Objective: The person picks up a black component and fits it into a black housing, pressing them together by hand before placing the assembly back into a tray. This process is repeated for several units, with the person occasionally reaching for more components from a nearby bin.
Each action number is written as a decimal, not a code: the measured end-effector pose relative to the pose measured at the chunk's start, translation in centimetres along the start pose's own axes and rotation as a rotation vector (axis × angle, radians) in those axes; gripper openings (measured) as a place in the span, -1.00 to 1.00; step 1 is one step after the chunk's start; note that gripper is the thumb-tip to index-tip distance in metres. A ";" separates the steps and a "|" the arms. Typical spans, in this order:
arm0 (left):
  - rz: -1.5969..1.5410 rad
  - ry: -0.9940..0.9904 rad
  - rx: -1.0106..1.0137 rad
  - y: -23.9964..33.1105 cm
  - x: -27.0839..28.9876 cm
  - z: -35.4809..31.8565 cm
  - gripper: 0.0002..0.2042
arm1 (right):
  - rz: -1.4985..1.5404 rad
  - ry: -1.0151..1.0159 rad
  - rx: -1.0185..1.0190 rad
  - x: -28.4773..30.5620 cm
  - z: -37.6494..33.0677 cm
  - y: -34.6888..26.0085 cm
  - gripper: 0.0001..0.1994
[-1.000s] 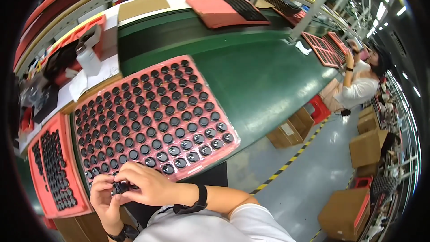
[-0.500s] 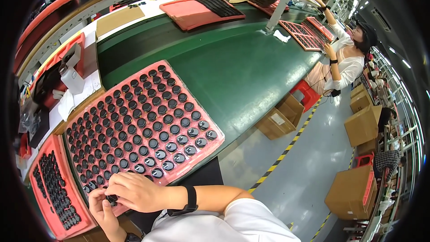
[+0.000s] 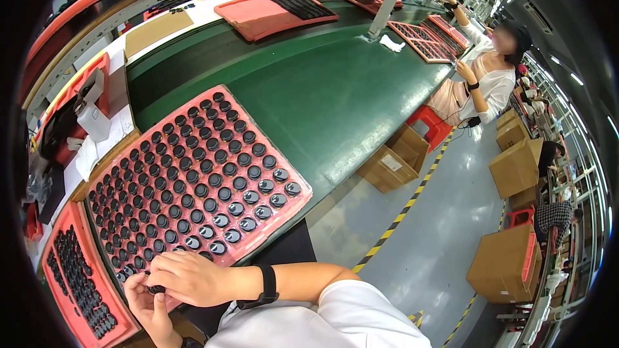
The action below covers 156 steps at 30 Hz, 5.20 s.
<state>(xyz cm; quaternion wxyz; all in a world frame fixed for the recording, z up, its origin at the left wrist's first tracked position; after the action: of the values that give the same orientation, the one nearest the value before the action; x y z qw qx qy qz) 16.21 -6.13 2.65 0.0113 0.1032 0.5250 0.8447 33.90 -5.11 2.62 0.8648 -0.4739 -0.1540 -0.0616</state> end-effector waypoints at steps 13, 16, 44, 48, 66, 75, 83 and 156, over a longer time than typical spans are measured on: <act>-0.127 -0.014 0.153 0.5 -0.1 0.1 -0.44 | -0.015 -0.007 0.012 -0.1 -0.1 0.3 -0.65; -0.148 -0.012 0.171 0.6 -0.1 0.2 -0.44 | -0.008 -0.020 0.013 -0.1 -0.1 0.3 -0.66; -0.278 -0.023 0.164 -0.6 0.5 0.0 -0.39 | -0.086 0.014 0.102 0.3 -0.3 0.5 -0.75; -0.257 0.003 0.192 -0.8 0.6 -0.3 -0.39 | -0.113 -0.005 0.091 0.2 -0.5 0.6 -0.74; -0.183 0.010 0.106 -1.2 1.8 -0.6 -0.36 | 0.125 -0.070 -0.025 0.8 -0.3 0.7 -0.72; -0.231 0.052 0.072 -1.5 1.8 -0.6 -0.47 | 0.204 -0.061 -0.050 1.1 0.1 0.1 -0.73; -0.197 0.081 0.152 -1.6 2.8 -1.0 -0.77 | 0.065 -0.121 -0.003 2.8 1.3 -0.8 -0.71; -0.006 -0.054 -0.110 -0.4 0.4 -0.4 -0.59 | 0.192 -0.039 -0.170 1.0 0.9 -0.2 -0.72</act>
<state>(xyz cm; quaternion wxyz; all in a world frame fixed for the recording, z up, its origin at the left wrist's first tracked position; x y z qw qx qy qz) 15.75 -6.23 2.17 0.0336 0.1235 0.4774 0.8693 34.63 -4.47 3.54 0.8202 -0.5593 -0.1190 0.0178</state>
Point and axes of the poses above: each hand's wrist, its own z-axis towards the middle knuckle, its own x-axis out of the back of the hand, y = z × x, the point moved 1 cm from there along z, towards the middle knuckle, and after that the axes turned 12 degrees about -x, right-handed, at the moved point
